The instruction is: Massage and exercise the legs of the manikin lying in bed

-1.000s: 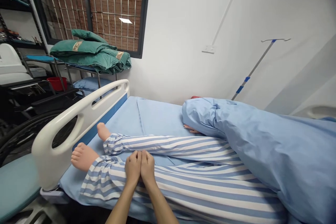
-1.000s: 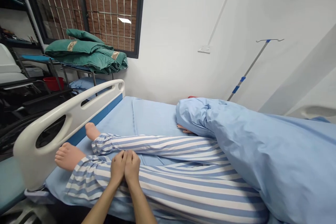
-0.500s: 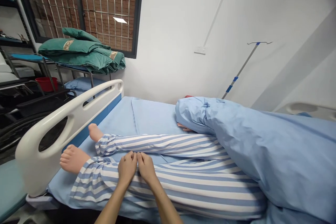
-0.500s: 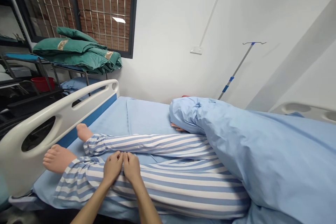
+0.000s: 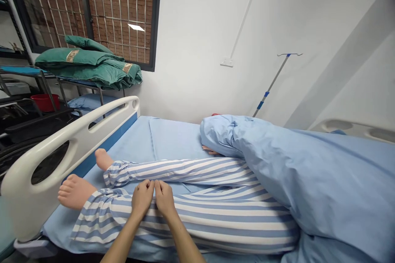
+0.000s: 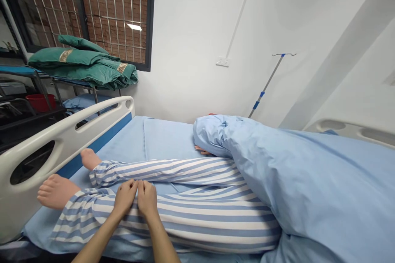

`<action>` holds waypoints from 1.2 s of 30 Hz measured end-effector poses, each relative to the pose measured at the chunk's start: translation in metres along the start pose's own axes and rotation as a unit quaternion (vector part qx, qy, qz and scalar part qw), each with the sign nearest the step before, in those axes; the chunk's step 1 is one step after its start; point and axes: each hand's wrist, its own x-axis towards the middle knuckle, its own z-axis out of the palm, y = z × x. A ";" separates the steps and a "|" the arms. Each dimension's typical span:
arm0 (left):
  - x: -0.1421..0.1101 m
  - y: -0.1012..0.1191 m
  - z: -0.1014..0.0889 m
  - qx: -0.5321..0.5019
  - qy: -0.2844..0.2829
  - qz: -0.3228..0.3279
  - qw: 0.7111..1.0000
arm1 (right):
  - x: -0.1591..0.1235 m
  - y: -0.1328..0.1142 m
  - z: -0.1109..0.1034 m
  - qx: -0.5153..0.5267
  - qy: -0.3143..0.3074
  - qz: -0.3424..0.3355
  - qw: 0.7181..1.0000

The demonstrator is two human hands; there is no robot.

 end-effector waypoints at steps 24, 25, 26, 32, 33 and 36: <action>-0.012 0.021 0.028 -0.115 0.025 0.012 0.993 | 0.002 -0.005 -0.013 0.104 0.050 0.070 0.991; -0.012 0.021 0.028 -0.113 0.024 0.011 0.993 | 0.003 -0.008 -0.017 0.086 0.046 0.068 0.993; -0.012 0.022 0.028 -0.109 0.021 0.012 0.994 | 0.004 -0.012 -0.023 0.066 0.043 0.060 0.995; -0.015 0.026 0.028 -0.093 0.022 0.015 0.995 | 0.000 -0.019 -0.041 0.025 0.056 0.009 0.998; -0.015 0.025 0.029 -0.090 0.024 0.018 0.996 | -0.003 -0.015 -0.040 0.025 0.057 0.009 0.998; -0.016 0.024 0.030 -0.082 0.025 0.025 0.996 | -0.012 -0.001 -0.032 0.024 0.043 0.008 0.999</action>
